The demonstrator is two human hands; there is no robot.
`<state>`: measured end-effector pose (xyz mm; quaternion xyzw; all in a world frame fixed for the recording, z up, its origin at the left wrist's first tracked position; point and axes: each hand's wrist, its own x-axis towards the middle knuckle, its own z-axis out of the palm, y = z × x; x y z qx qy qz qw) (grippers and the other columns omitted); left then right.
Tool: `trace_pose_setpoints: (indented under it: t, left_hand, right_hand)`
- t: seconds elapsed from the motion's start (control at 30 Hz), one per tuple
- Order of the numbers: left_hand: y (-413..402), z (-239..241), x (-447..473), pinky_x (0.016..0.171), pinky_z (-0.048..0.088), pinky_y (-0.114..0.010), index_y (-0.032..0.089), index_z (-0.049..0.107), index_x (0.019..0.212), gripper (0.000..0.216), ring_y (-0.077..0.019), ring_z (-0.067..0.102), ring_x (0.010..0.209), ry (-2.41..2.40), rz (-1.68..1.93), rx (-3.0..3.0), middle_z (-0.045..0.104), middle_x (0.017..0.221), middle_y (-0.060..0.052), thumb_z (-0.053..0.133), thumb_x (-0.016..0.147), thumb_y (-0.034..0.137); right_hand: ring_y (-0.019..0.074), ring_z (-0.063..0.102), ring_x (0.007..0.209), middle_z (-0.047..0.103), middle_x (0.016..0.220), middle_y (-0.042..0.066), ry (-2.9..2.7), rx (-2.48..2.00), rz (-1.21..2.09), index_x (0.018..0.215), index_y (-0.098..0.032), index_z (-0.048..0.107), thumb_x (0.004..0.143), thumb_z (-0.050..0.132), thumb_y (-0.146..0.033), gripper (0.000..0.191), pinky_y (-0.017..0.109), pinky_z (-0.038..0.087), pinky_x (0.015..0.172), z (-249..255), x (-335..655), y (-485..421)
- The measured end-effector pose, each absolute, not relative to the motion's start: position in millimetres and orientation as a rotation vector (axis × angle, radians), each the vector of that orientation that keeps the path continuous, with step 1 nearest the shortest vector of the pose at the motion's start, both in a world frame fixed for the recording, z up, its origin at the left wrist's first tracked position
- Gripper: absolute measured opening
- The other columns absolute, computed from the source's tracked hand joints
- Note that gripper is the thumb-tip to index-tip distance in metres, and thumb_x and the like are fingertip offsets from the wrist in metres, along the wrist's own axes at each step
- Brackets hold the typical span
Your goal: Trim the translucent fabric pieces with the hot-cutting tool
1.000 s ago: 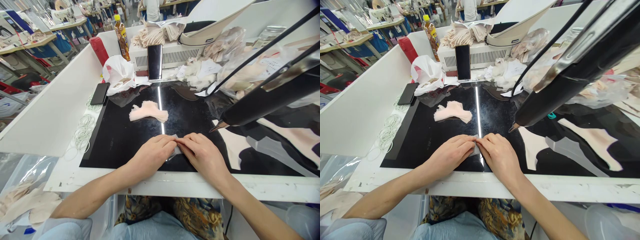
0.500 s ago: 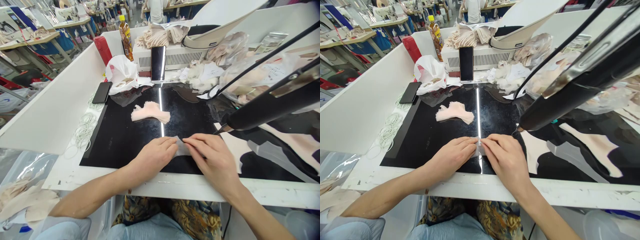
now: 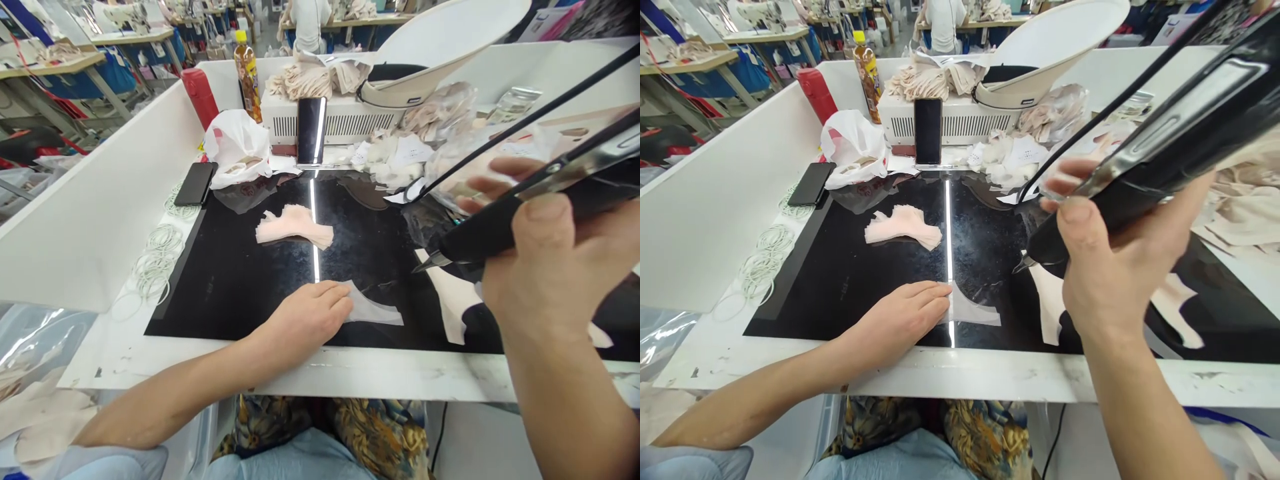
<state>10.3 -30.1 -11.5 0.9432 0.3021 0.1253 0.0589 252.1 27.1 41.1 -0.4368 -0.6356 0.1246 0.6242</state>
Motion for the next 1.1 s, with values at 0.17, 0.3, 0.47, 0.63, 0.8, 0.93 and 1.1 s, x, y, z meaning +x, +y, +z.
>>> trace_pose_setpoints:
  t: [0.17, 0.3, 0.47, 0.63, 0.8, 0.93, 1.1]
  left_hand:
    - [-33, -11, 10, 0.107, 0.052, -0.036, 0.011, 0.061, 0.108, 0.018, -0.0247, 0.061, 0.127, 0.914, 0.371, 2.909, 0.065, 0.134, -0.015, 0.046, 0.098, 0.005]
    - [-34, -11, 10, 0.105, 0.052, -0.035, 0.010, 0.062, 0.105, 0.020, -0.0240, 0.062, 0.124, 0.938, 0.372, 2.964, 0.066, 0.133, -0.014, 0.044, 0.098, 0.004]
    - [-34, -10, 13, 0.102, 0.054, -0.033, 0.010, 0.063, 0.104, 0.026, -0.0219, 0.065, 0.120, 0.961, 0.392, 3.038, 0.070, 0.126, -0.013, 0.039, 0.100, 0.004]
    - [-36, -11, 14, 0.102, 0.055, -0.033, 0.008, 0.064, 0.107, 0.026, -0.0221, 0.066, 0.119, 0.973, 0.412, 3.092, 0.070, 0.128, -0.013, 0.039, 0.101, 0.005]
    - [-37, -13, 14, 0.096, 0.057, -0.033, 0.010, 0.065, 0.109, 0.024, -0.0225, 0.067, 0.118, 1.006, 0.430, 3.093, 0.070, 0.130, -0.012, 0.042, 0.102, 0.009]
    - [-37, -14, 14, 0.095, 0.057, -0.032, 0.010, 0.065, 0.110, 0.024, -0.0219, 0.067, 0.119, 1.011, 0.426, 3.096, 0.070, 0.130, -0.012, 0.042, 0.102, 0.010]
    - [-38, -14, 15, 0.093, 0.058, -0.032, 0.010, 0.065, 0.110, 0.026, -0.0223, 0.068, 0.117, 1.021, 0.443, 3.093, 0.070, 0.130, -0.011, 0.040, 0.103, 0.010]
  right_hand:
    - [0.0122, 0.058, 0.059, 0.058, 0.076, -0.002, -1.283, -0.777, 0.317, 0.106, -0.027, 0.057, 0.083, 0.076, -0.035, 0.031, 0.034, 0.054, 0.057, 44, 218, 33]
    - [0.0137, 0.057, 0.056, 0.056, 0.076, -0.002, -1.263, -0.775, 0.556, 0.110, -0.027, 0.052, 0.082, 0.075, -0.046, 0.041, 0.034, 0.053, 0.050, 41, 194, 21]
    - [0.0142, 0.055, 0.058, 0.052, 0.073, -0.004, -1.222, -0.739, 0.680, 0.110, -0.029, 0.046, 0.083, 0.074, -0.050, 0.044, 0.034, 0.053, 0.051, 34, 176, 17]
    - [0.0131, 0.053, 0.052, 0.051, 0.067, -0.006, -1.216, -0.517, 0.607, 0.110, -0.031, 0.054, 0.081, 0.077, -0.037, 0.037, 0.031, 0.050, 0.044, 21, 173, 34]
    - [0.0127, 0.054, 0.053, 0.052, 0.067, -0.005, -1.203, -0.493, 0.596, 0.113, -0.033, 0.061, 0.082, 0.077, -0.032, 0.035, 0.030, 0.050, 0.043, 18, 173, 38]
    - [0.0128, 0.054, 0.053, 0.053, 0.067, -0.005, -1.207, -0.489, 0.570, 0.113, -0.032, 0.062, 0.082, 0.077, -0.032, 0.034, 0.031, 0.050, 0.044, 19, 173, 38]
    - [0.0126, 0.055, 0.053, 0.056, 0.069, -0.004, -1.181, -0.488, 0.572, 0.114, -0.030, 0.062, 0.081, 0.078, -0.031, 0.037, 0.031, 0.051, 0.044, 18, 172, 39]
